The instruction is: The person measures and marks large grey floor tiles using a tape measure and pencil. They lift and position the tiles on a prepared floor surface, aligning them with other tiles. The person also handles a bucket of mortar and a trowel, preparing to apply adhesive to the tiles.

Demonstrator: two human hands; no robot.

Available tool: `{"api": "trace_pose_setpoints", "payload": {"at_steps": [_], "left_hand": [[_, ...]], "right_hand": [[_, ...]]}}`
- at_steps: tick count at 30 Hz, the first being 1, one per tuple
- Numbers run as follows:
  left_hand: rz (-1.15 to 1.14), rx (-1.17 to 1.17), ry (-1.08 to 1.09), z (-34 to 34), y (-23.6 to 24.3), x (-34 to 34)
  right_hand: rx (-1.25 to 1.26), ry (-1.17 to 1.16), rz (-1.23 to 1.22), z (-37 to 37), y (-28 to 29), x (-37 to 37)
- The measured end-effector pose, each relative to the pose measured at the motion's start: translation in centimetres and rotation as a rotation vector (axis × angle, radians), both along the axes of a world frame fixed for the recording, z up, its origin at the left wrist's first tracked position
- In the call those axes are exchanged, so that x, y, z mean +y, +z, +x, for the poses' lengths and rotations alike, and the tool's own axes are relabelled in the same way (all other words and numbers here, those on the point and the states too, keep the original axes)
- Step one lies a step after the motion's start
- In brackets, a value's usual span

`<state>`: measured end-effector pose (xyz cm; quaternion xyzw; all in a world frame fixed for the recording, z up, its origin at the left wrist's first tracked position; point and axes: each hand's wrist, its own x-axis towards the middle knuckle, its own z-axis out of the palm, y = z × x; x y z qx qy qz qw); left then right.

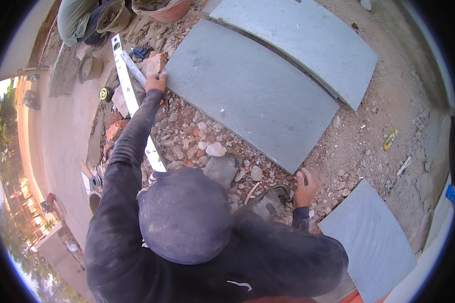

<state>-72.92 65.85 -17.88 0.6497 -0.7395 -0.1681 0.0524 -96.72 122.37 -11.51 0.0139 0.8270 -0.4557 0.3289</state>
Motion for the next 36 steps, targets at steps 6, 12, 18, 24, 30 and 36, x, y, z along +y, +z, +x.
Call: {"api": "trace_pose_setpoints", "payload": {"at_steps": [6,12,18,24,30,36], "left_hand": [[0.026,0.115,0.057,0.2,-1.5,-0.8],[0.134,-0.067,0.002,0.6,1.3,-2.2],[0.192,-0.117,-0.021,0.2,4.0,-0.9],[0.207,-0.241,-0.176,0.6,5.5,-0.8],[0.215,-0.119,-0.289,1.6,1.3,-2.5],[0.123,-0.120,-0.244,2.9,-2.2,-4.9]], "right_hand": [[0.145,0.105,0.039,0.9,-1.3,-0.5],[0.023,0.100,-0.054,1.1,-1.3,-0.9],[0.075,0.189,-0.005,0.5,-0.7,-1.2],[0.038,0.127,0.025,0.0,-1.4,-1.5],[0.045,-0.074,0.203,-0.4,-0.5,-2.4],[0.117,-0.044,0.292,-0.8,0.2,-2.5]]}}
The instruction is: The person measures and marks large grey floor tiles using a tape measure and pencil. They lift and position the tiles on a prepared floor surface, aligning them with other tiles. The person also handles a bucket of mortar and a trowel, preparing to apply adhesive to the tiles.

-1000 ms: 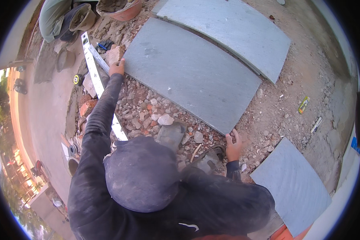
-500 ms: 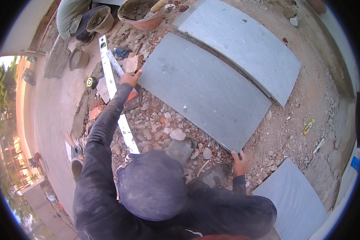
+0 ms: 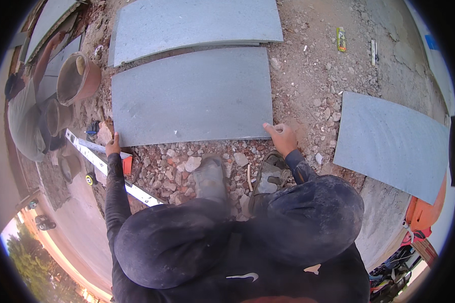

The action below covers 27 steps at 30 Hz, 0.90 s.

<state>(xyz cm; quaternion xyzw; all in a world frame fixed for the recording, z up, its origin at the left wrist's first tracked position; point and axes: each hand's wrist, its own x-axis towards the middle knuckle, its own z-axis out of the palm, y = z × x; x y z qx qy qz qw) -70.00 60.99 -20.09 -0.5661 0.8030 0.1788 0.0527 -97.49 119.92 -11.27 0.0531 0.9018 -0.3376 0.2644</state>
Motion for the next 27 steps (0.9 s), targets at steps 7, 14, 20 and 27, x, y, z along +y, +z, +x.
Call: {"api": "trace_pose_setpoints", "payload": {"at_steps": [7,14,20,27], "left_hand": [[-0.021,0.029,0.070,0.4,1.5,-2.9],[0.205,0.321,0.281,-3.4,11.7,-3.6],[0.263,0.394,0.297,-8.7,17.7,-4.6],[0.167,0.407,0.274,-13.1,20.5,-6.7]], "right_hand": [[0.023,0.209,-0.074,-1.2,0.9,0.0],[-0.147,0.102,-0.379,-4.0,6.8,-0.5],[-0.333,-0.016,-0.553,-7.6,12.2,-2.3],[-0.421,-0.049,-0.616,-11.3,15.4,-4.3]]}}
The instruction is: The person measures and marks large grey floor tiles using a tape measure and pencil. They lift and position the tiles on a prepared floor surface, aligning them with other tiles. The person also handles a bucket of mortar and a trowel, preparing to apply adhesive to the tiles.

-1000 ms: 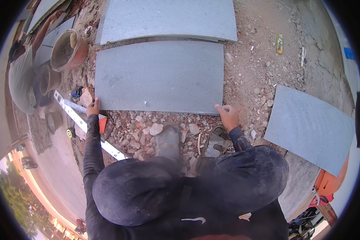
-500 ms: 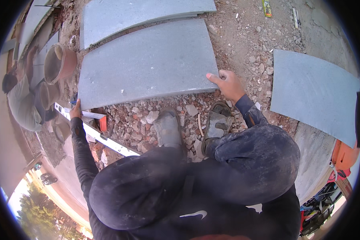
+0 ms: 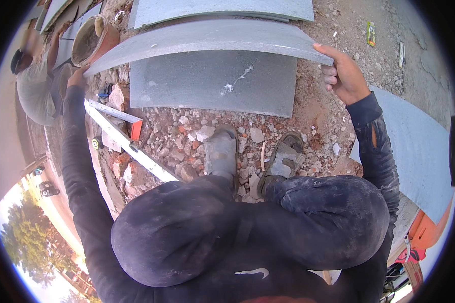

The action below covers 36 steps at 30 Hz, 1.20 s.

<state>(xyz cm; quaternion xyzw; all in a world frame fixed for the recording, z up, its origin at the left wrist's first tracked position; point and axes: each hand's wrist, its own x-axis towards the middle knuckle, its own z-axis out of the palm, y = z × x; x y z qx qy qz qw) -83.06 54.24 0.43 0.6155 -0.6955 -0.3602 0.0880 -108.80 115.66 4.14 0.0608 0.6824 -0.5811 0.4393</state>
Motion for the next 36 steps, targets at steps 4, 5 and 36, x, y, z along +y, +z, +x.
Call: {"api": "trace_pose_setpoints", "payload": {"at_steps": [4,5,36], "left_hand": [[0.180,0.084,0.044,-2.5,1.3,-1.2],[0.226,0.126,0.035,-2.9,1.8,-1.3],[-0.243,0.106,0.113,-11.5,1.5,-3.8]], "right_hand": [[-0.035,-0.027,-0.021,-2.2,1.4,-1.3],[-0.052,-0.035,-0.016,-2.7,1.7,-1.6],[1.910,0.858,0.447,-4.2,4.1,-15.5]]}}
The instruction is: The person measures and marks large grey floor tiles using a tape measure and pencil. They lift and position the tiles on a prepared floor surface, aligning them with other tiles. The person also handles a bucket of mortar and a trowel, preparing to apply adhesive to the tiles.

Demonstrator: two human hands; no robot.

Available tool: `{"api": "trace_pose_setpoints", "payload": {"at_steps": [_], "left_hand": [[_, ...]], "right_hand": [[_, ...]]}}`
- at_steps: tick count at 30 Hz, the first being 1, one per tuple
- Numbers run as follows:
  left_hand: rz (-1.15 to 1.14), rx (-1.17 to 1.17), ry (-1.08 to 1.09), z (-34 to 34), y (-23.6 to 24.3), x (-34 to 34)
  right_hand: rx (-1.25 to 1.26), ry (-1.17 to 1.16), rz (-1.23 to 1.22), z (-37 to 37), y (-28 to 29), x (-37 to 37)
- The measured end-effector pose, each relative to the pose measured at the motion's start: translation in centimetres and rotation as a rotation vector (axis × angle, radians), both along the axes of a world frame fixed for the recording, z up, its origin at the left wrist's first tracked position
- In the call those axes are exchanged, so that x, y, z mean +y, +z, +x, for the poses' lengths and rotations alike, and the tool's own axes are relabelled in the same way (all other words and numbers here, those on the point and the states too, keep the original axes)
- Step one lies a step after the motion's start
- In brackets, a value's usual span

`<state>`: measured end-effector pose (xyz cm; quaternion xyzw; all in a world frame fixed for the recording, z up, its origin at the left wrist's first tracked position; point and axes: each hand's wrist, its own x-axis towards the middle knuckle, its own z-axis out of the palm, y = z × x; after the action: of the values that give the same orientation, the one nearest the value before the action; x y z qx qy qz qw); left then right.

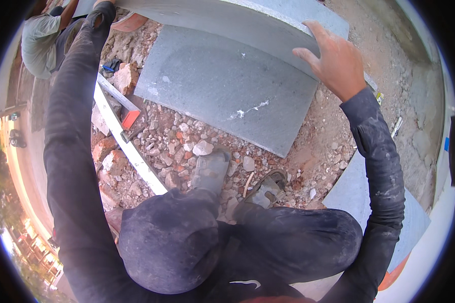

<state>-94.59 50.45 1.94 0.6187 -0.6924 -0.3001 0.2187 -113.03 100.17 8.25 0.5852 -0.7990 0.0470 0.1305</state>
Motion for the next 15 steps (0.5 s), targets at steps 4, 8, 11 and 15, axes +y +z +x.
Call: {"api": "trace_pose_setpoints", "payload": {"at_steps": [4,8,11,15], "left_hand": [[0.117,0.764,0.048,2.8,-0.6,6.5],[-0.128,0.087,-0.720,7.8,-8.3,29.6],[0.119,-0.477,-1.206,11.4,-11.2,42.7],[0.031,-0.458,-1.061,13.3,-12.6,46.9]], "right_hand": [[0.036,-0.083,0.012,-0.4,-0.7,-1.8],[0.076,-0.040,-0.055,-1.4,-1.0,-1.8],[0.100,-0.035,-0.062,-2.1,-1.3,-1.9],[0.092,-0.036,-0.072,-2.5,-1.6,-2.0]]}}
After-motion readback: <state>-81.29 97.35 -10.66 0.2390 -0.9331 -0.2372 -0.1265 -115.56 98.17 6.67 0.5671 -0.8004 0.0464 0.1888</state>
